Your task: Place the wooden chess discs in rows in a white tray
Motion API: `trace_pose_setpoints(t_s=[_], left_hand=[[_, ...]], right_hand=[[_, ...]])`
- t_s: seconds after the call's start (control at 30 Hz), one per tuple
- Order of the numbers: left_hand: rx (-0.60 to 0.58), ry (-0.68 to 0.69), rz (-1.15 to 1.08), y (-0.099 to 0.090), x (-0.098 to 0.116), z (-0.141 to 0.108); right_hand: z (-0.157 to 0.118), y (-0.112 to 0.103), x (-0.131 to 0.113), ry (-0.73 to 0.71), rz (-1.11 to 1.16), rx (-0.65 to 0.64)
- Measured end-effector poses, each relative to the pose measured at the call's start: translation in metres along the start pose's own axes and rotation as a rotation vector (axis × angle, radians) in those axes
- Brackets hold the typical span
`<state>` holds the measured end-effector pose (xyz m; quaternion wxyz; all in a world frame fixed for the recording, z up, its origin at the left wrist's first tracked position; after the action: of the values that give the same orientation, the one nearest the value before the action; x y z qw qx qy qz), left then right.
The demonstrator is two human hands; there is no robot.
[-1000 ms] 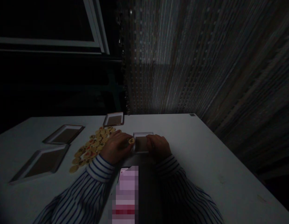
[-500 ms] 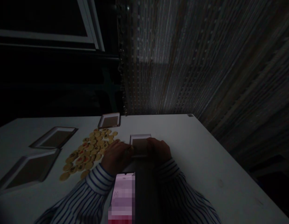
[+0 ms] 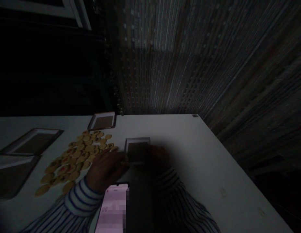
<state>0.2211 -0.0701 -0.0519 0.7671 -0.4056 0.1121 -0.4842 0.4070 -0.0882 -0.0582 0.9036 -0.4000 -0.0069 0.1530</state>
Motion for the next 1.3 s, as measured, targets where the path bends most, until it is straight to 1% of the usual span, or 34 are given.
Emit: trace_pose_setpoints(t_s=[0.1, 0.17, 0.3, 0.4, 0.57, 0.73, 0.8, 0.87, 1.0, 1.1, 1.17, 1.3], left_hand=[[0.031, -0.016, -0.015, 0.002, -0.004, -0.001], [0.001, -0.011, -0.032, 0.005, -0.005, -0.002], [0.013, -0.037, -0.062, 0.004, -0.005, -0.002], [0.012, -0.072, -0.099, 0.003, -0.004, -0.002], [0.019, -0.106, -0.124, 0.005, -0.006, -0.003], [-0.050, -0.096, -0.147, 0.007, -0.005, 0.002], [-0.081, -0.125, -0.148, 0.008, -0.004, 0.007], [-0.078, -0.146, -0.139, 0.009, -0.003, 0.014], [-0.038, -0.123, -0.124, 0.014, 0.001, 0.023], [-0.045, -0.135, -0.127, 0.020, 0.002, 0.022], [-0.067, -0.135, -0.130, 0.023, 0.003, 0.019], [-0.074, -0.155, -0.123, 0.025, 0.003, 0.014]], right_hand=[[0.000, -0.001, 0.000, 0.028, -0.004, -0.017], [-0.001, 0.001, 0.001, 0.039, -0.007, -0.024], [-0.006, 0.006, 0.004, 0.058, -0.009, -0.023], [-0.008, 0.007, 0.005, 0.039, 0.052, -0.007], [-0.006, 0.002, 0.003, 0.004, 0.102, -0.022], [-0.001, -0.003, -0.002, -0.041, 0.089, 0.050], [-0.001, -0.004, -0.004, -0.028, 0.083, 0.066], [-0.001, -0.004, -0.004, 0.009, 0.094, 0.052], [0.000, -0.002, -0.003, 0.070, 0.169, 0.027], [0.003, -0.002, -0.005, 0.067, 0.223, -0.004], [0.005, -0.004, -0.008, 0.055, 0.243, -0.046], [0.009, -0.007, -0.015, 0.056, 0.266, -0.108]])
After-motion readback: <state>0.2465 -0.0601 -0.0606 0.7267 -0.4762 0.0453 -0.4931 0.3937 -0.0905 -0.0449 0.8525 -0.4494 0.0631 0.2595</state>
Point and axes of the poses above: each hand's wrist, its own z-axis towards the middle knuckle, its own y-axis out of the palm, x = y × z, the point moved 4 cm from there along z, towards the middle knuckle, and after that the axes turned 4 degrees about -z, right-handed, at the moved point
